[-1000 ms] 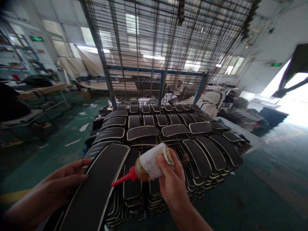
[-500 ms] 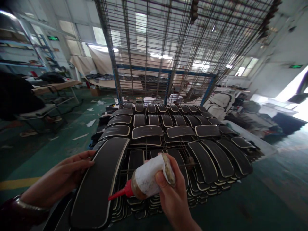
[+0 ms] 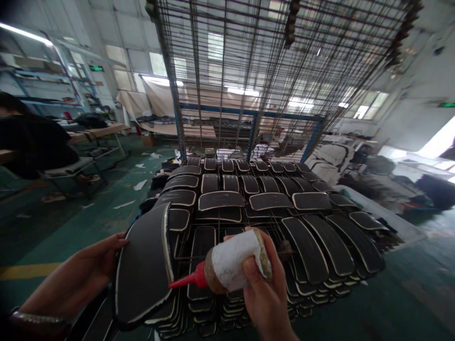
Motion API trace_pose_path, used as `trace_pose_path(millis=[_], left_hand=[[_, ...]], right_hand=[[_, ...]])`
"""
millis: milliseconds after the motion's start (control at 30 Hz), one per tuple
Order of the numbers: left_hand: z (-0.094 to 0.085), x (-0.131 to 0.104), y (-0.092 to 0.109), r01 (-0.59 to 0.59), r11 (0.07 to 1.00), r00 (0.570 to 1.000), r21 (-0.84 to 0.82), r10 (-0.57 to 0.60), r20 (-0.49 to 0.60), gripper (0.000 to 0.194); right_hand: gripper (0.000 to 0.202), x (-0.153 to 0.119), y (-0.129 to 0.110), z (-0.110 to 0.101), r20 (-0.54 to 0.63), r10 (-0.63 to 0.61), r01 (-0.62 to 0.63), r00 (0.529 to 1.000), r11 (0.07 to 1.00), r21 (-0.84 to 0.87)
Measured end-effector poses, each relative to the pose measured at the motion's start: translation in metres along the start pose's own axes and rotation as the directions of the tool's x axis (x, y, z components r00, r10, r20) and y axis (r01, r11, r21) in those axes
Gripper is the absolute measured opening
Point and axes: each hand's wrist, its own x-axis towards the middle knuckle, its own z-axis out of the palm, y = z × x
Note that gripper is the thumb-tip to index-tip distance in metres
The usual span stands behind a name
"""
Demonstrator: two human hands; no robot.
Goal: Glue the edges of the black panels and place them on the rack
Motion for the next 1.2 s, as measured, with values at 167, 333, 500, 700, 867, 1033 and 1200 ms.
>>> trace_pose_path(millis=[167,333,500,700,867,1033,1200], left_hand=[[-0.006,-0.01,-0.01,-0.045,0.998,0.998,-0.051,0.043,-0.054,0.027],[-0.003,-0.024,-0.019,-0.035,0.975,0.989,-0.221,0.003,-0.146,0.039],[0.002,-0.033,-0.024,-0.023,0.936,0.971,-0.351,-0.063,-0.23,0.036],[0.004,-0.037,-0.025,-0.04,0.924,0.967,-0.381,-0.061,-0.249,0.037],[-0.005,-0.035,-0.027,-0.02,0.934,0.966,-0.357,-0.074,-0.246,0.036],[-0.019,-0.03,-0.031,0.036,0.958,0.972,-0.283,-0.099,-0.212,0.033],[-0.025,-0.03,-0.032,0.033,0.979,0.978,-0.203,-0.074,-0.194,0.03]], right_hand=[[0.038,0.008,-0.001,0.0,-0.078,-0.074,0.075,0.994,0.997,0.017],[0.051,0.011,0.005,-0.004,-0.129,-0.104,0.109,0.986,0.994,0.029],[0.051,0.008,0.012,-0.006,-0.093,-0.078,0.083,0.993,0.995,0.054],[0.052,-0.007,0.02,-0.006,0.012,0.012,-0.013,1.0,0.996,0.089],[0.043,0.0,0.013,0.003,0.075,0.064,-0.072,0.995,0.991,0.113],[0.036,0.028,-0.008,0.014,0.201,-0.046,0.041,0.979,0.999,0.031],[0.039,0.039,-0.018,0.019,0.335,-0.068,0.099,0.94,0.992,-0.076]])
